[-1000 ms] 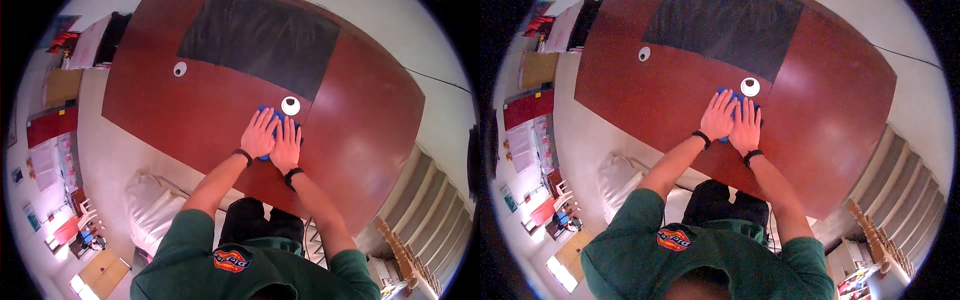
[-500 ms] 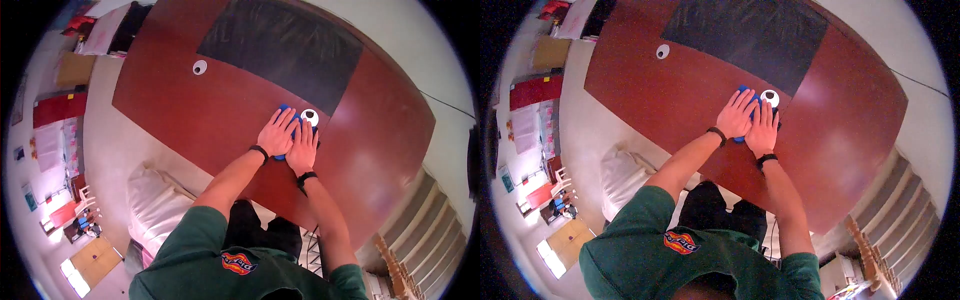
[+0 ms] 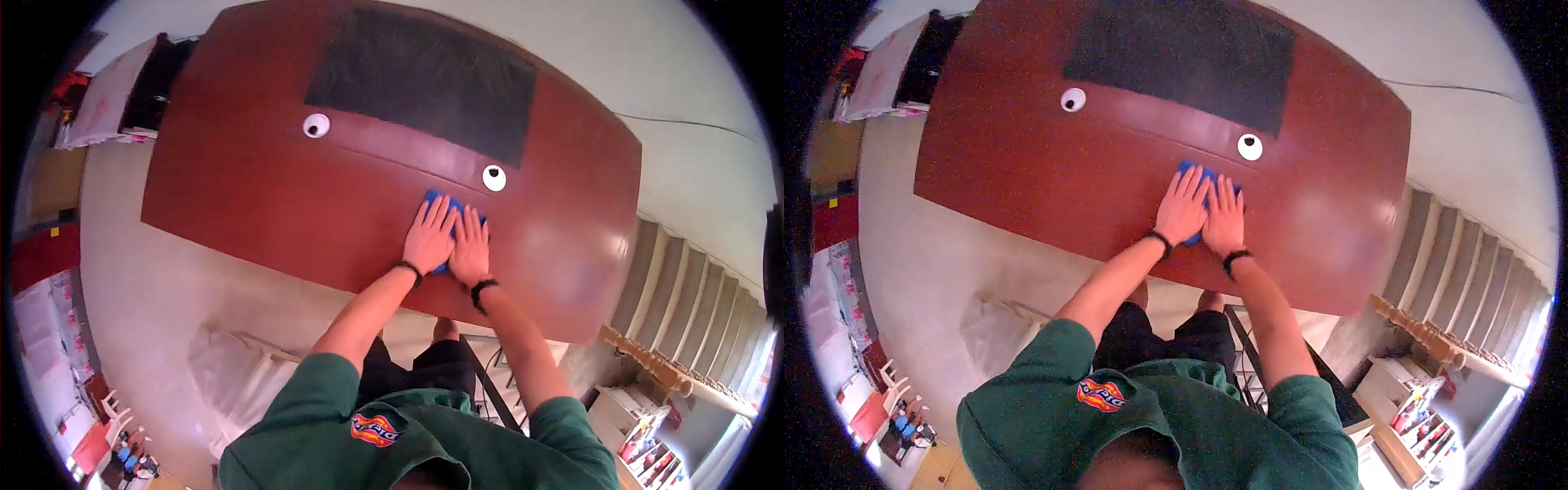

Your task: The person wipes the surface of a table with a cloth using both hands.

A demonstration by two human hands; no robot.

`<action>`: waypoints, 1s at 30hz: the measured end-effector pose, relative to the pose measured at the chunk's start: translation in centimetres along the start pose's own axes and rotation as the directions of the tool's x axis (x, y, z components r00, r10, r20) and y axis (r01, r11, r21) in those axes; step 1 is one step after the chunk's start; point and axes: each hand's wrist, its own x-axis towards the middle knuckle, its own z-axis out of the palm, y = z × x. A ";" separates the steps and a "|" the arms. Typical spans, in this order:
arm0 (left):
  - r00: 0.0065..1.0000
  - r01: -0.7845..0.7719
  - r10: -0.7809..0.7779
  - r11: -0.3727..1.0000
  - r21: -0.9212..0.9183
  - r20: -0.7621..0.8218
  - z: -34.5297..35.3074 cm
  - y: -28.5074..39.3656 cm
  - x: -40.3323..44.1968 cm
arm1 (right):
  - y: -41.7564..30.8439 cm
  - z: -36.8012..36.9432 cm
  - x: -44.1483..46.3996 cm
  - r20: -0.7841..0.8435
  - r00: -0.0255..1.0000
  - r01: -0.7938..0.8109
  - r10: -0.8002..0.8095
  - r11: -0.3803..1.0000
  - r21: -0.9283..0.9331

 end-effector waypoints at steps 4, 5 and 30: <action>0.999 0.033 -0.035 0.998 0.043 0.027 -2.2 -3.5 -9.9 | -9.7 2.6 -4.4 0.025 1.000 -0.004 0.002 0.998 0.070; 0.998 0.051 -0.052 0.998 0.045 0.029 -2.6 -4.4 -11.9 | -11.9 3.1 -4.9 -0.032 0.999 0.004 -0.002 0.996 0.084; 0.979 0.178 -0.168 0.980 0.083 -0.117 -7.0 -21.2 9.4 | -9.8 0.3 24.9 -0.175 0.965 0.216 -0.195 0.970 0.112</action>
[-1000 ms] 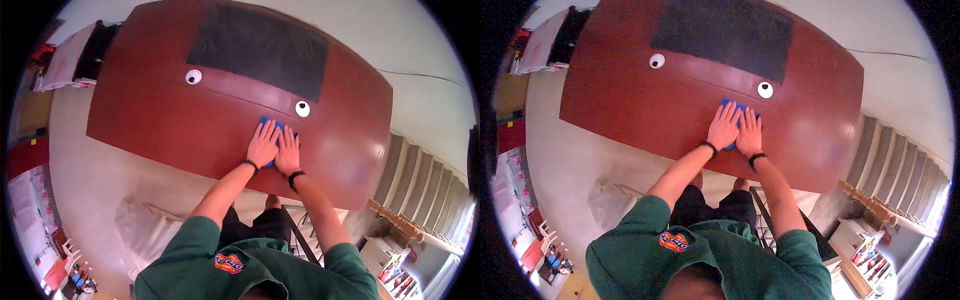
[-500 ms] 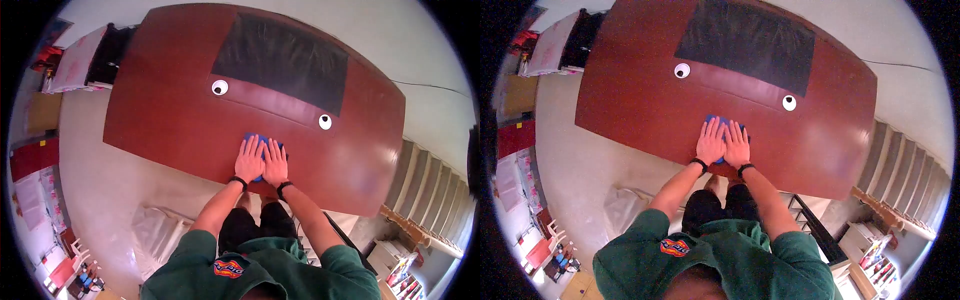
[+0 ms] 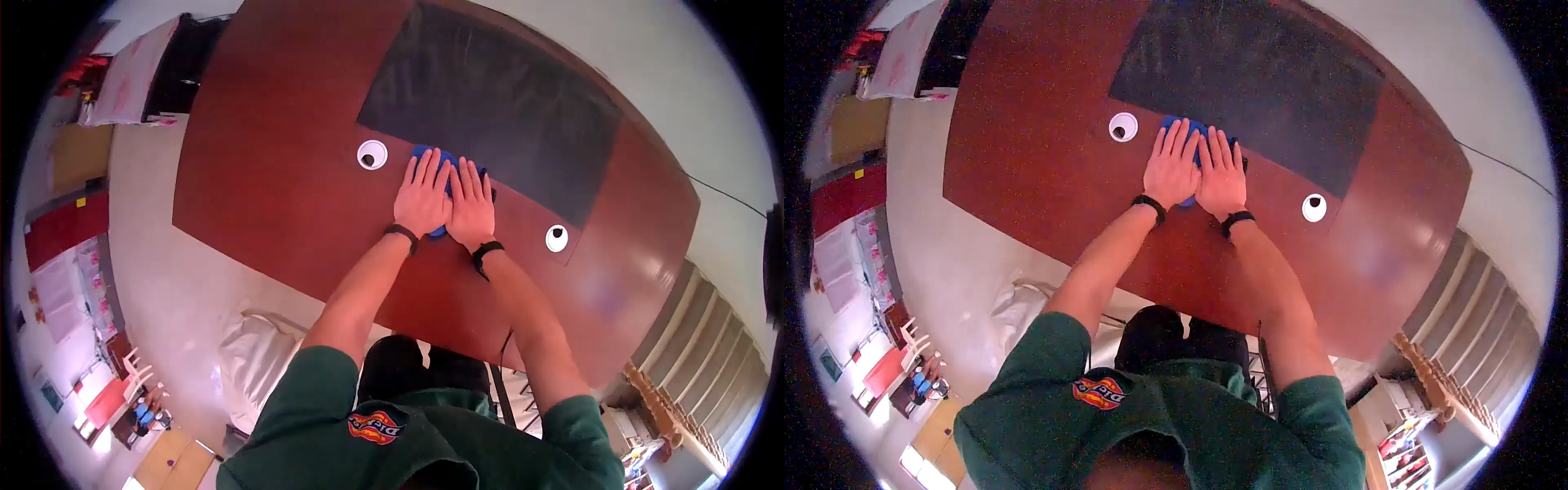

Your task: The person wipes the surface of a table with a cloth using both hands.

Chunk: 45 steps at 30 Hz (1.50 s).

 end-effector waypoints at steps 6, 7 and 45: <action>1.000 -0.015 0.015 1.000 -0.009 -0.018 0.6 -0.3 0.6 | 0.2 -0.2 0.5 0.023 1.000 -0.020 0.019 0.999 0.026; 1.000 -0.012 0.012 1.000 -0.015 -0.015 0.5 -0.3 0.7 | 0.3 -0.2 0.6 0.042 0.999 -0.024 0.023 1.000 0.013; 0.991 0.134 -0.134 0.991 0.002 0.012 -7.4 -21.1 -18.3 | -26.8 8.2 2.7 0.087 0.993 0.079 -0.080 0.997 0.020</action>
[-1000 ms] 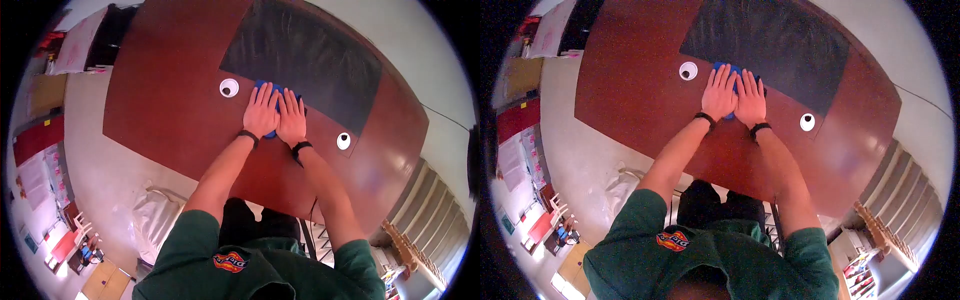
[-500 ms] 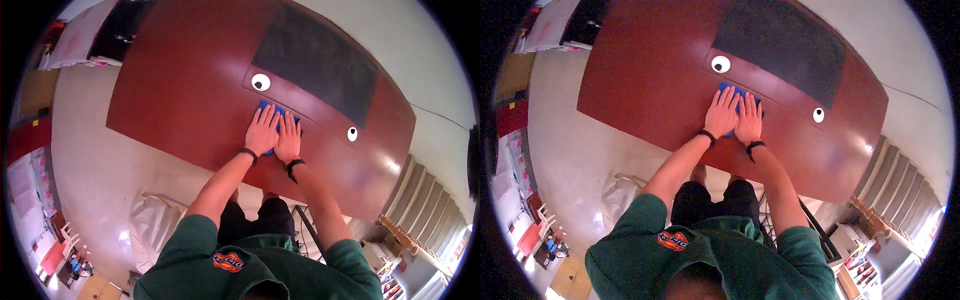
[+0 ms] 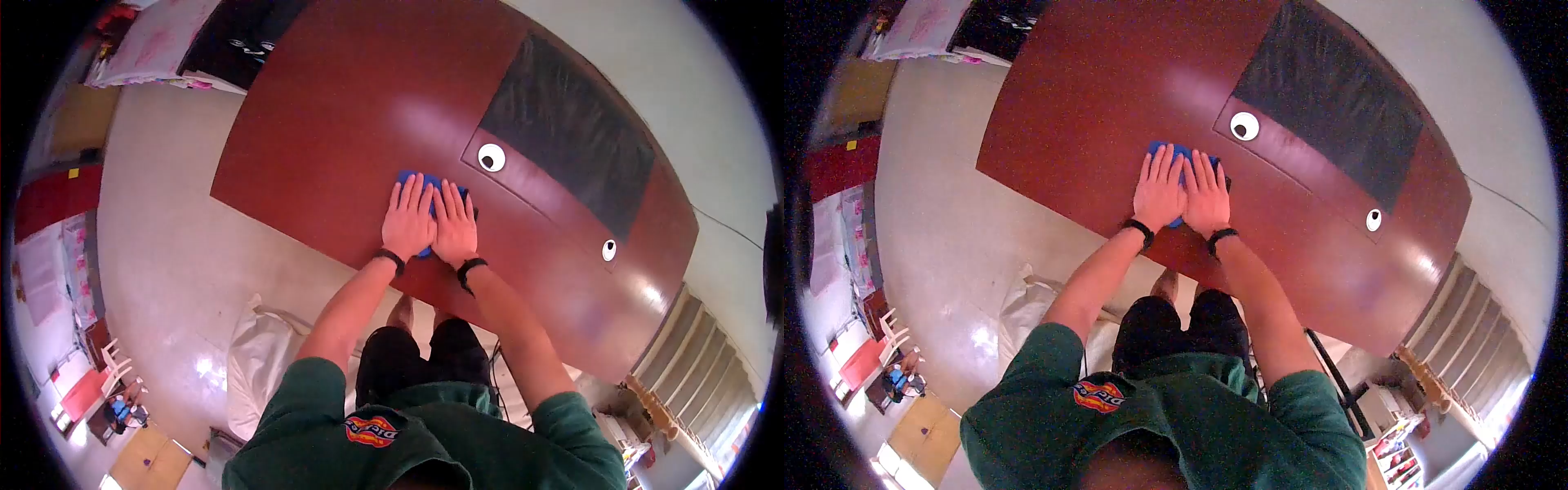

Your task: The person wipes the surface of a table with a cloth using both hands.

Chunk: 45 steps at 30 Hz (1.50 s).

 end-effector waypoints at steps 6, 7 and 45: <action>0.997 0.072 -0.072 0.997 0.008 -0.016 -0.8 -2.4 6.7 | 2.6 -0.7 7.9 -0.001 0.995 0.097 -0.097 0.995 0.018; 0.997 0.073 -0.073 0.997 0.014 -0.023 -0.9 -2.8 7.7 | 3.0 -0.7 8.9 -0.002 0.995 0.102 -0.102 0.995 0.022; 0.999 0.027 -0.027 1.000 0.001 0.032 -5.6 -13.8 2.4 | -9.7 2.6 11.4 0.120 0.993 0.009 0.012 0.985 -0.174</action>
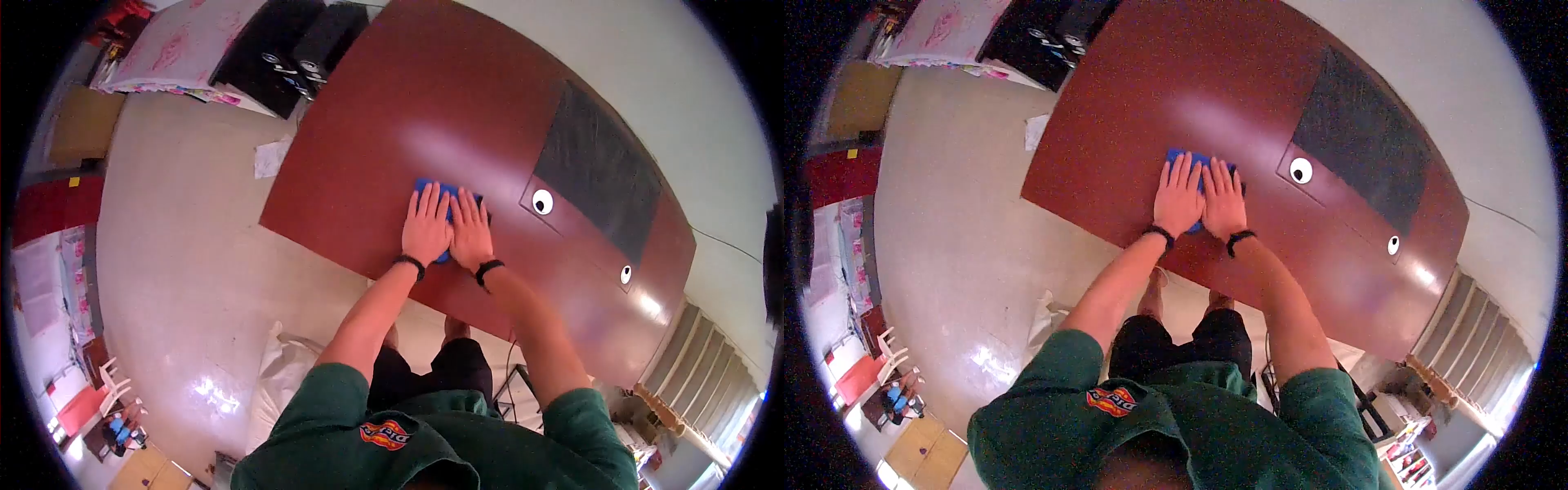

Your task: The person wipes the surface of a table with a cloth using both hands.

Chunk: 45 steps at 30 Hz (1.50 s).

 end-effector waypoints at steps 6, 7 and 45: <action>0.998 0.029 -0.029 1.000 -0.003 -0.050 -2.2 -6.9 -10.7 | -11.8 2.4 -2.7 0.032 0.998 0.042 -0.045 0.994 0.099; 0.998 0.041 -0.042 0.999 -0.008 -0.046 -2.7 -8.1 -11.8 | -13.2 2.7 -2.7 0.027 0.998 0.061 -0.065 0.991 0.122; 0.962 0.254 -0.252 0.967 -0.003 0.106 -5.7 -16.2 -0.6 | -12.2 2.0 14.1 0.074 0.979 0.186 -0.193 0.979 0.086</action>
